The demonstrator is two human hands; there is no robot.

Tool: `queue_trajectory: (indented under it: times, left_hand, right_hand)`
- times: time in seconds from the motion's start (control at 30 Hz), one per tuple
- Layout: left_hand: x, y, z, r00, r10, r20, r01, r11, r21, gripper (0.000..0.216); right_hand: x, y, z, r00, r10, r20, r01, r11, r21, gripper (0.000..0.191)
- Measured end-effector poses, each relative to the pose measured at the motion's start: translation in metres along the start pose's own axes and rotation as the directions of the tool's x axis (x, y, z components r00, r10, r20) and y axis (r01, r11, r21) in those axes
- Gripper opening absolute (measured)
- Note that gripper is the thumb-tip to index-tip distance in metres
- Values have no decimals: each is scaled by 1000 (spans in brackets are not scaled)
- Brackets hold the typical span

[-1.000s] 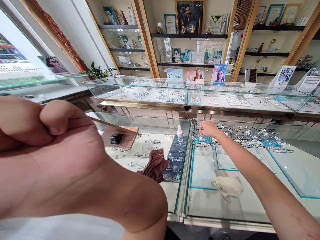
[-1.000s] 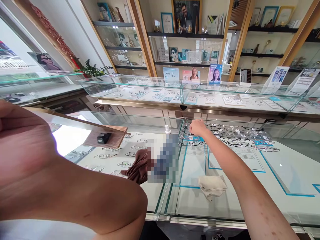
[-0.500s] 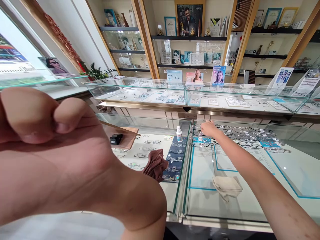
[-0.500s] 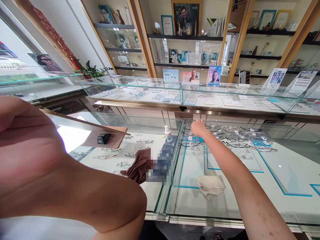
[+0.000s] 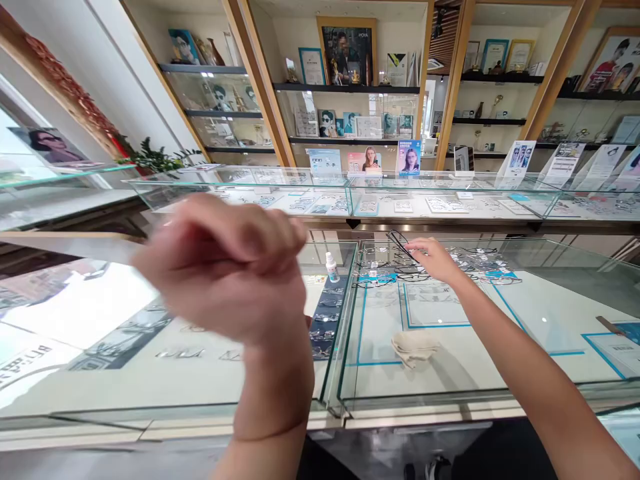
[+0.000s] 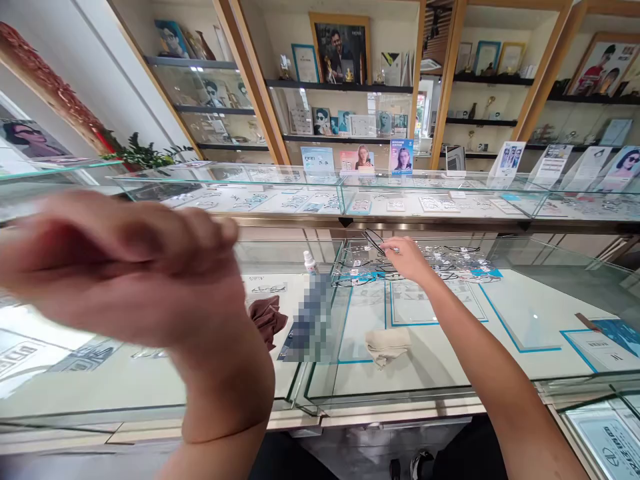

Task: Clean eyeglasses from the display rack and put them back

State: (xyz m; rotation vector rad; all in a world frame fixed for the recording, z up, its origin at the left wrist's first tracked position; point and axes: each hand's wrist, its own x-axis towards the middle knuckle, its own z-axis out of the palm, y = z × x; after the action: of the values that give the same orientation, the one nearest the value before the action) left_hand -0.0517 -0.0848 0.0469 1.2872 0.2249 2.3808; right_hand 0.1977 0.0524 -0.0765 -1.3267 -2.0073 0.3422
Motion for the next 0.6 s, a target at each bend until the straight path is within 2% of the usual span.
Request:
queue_trajectory:
  times: [0.03,0.07,0.13,0.17,0.23,0.27,0.33,0.37,0.43,0.6]
  left_hand:
    - [-5,-12,7,992,33,118,-30,999,-24,43]
    - [-10,-27,11,981,-72,180,66,997,38,43]
    - [-25,-58,11,911,-320,262,260,935,240,41]
    - [-34,-73,7,860,-421,289,314,882,350,40]
    - [-52,-102,-8,760,-569,316,337,760,556,37]
    - [-61,-114,-18,695,-642,325,348,695,629,36]
    - [-76,-133,-39,509,-801,316,441,558,703,37]
    - [-82,-140,-48,467,-830,306,461,524,716,39]
    - [-92,-149,-64,416,-862,291,490,482,726,42]
    - [-106,-154,-78,364,-879,307,511,464,724,33]
  right_hand:
    - [-8,5,-2,999,30,-18,-29,998,54,32]
    - [-16,9,-3,998,59,-33,-56,993,101,30]
    - [-27,18,-2,993,105,-63,-92,981,172,28]
    - [-31,22,0,990,121,-76,-103,974,203,27]
    - [-36,28,5,984,147,-100,-117,960,254,26]
    - [-38,30,8,982,157,-109,-123,955,271,25]
    - [-41,31,16,979,167,-113,-129,949,286,25]
    - [-42,29,20,981,165,-107,-128,950,284,26]
    - [-47,24,27,987,138,-80,-110,954,279,26]
    - [-61,5,39,996,33,-84,-11,969,249,28]
